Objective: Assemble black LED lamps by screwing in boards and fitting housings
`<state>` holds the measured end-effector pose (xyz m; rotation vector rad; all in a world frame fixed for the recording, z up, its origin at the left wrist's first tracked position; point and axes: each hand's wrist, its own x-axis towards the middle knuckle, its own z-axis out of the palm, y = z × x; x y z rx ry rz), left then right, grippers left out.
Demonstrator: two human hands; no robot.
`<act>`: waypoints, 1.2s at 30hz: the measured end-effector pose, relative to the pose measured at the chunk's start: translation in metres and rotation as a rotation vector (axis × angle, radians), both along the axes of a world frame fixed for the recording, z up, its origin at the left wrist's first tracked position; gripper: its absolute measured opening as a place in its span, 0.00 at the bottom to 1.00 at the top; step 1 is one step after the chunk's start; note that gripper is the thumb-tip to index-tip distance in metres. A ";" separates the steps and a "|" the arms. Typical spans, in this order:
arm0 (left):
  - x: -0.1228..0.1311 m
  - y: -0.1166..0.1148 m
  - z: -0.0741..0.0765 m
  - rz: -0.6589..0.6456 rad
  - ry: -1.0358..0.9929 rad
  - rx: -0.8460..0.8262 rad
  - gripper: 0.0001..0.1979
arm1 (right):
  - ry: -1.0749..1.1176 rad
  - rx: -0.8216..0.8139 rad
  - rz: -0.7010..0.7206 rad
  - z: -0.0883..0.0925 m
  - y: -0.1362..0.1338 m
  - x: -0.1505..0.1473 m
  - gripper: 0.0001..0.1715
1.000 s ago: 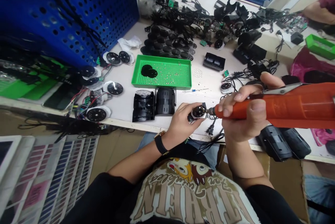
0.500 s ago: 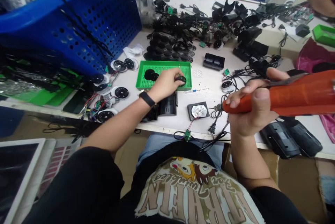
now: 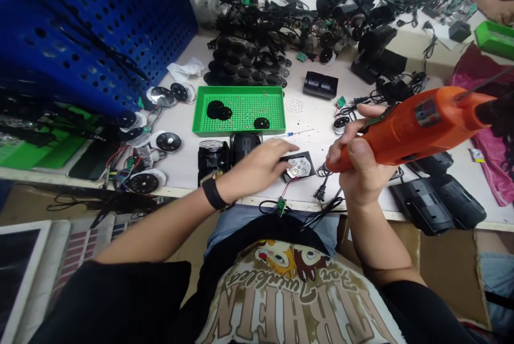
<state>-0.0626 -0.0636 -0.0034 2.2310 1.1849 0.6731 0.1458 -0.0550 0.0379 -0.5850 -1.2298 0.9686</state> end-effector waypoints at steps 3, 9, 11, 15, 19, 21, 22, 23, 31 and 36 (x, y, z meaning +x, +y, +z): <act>0.017 -0.027 -0.019 0.062 -0.119 -0.035 0.21 | -0.030 -0.014 -0.024 -0.002 0.000 -0.002 0.21; 0.030 -0.040 -0.047 0.229 -0.236 0.012 0.18 | -0.064 -0.016 -0.093 -0.007 -0.002 0.004 0.20; 0.030 -0.042 -0.049 0.247 -0.258 0.016 0.19 | -0.046 -0.011 -0.099 -0.009 -0.002 0.007 0.20; 0.031 -0.044 -0.049 0.265 -0.280 0.033 0.20 | -0.032 -0.026 -0.141 -0.011 -0.001 0.011 0.21; 0.033 -0.045 -0.050 0.281 -0.292 0.043 0.22 | -0.060 -0.066 -0.174 -0.015 -0.001 0.014 0.22; 0.034 -0.045 -0.050 0.293 -0.293 0.045 0.22 | -0.063 -0.070 -0.180 -0.018 0.000 0.016 0.22; 0.034 -0.045 -0.050 0.300 -0.291 0.045 0.22 | -0.063 -0.067 -0.185 -0.019 0.000 0.016 0.22; 0.034 -0.045 -0.050 0.308 -0.288 0.043 0.22 | -0.061 -0.063 -0.193 -0.021 0.001 0.017 0.22; 0.040 -0.042 -0.042 0.289 -0.220 0.108 0.25 | -0.065 -0.091 -0.235 -0.025 0.001 0.018 0.23; 0.052 -0.037 -0.026 0.173 0.098 0.049 0.32 | -0.090 -0.100 -0.224 -0.023 -0.001 0.020 0.26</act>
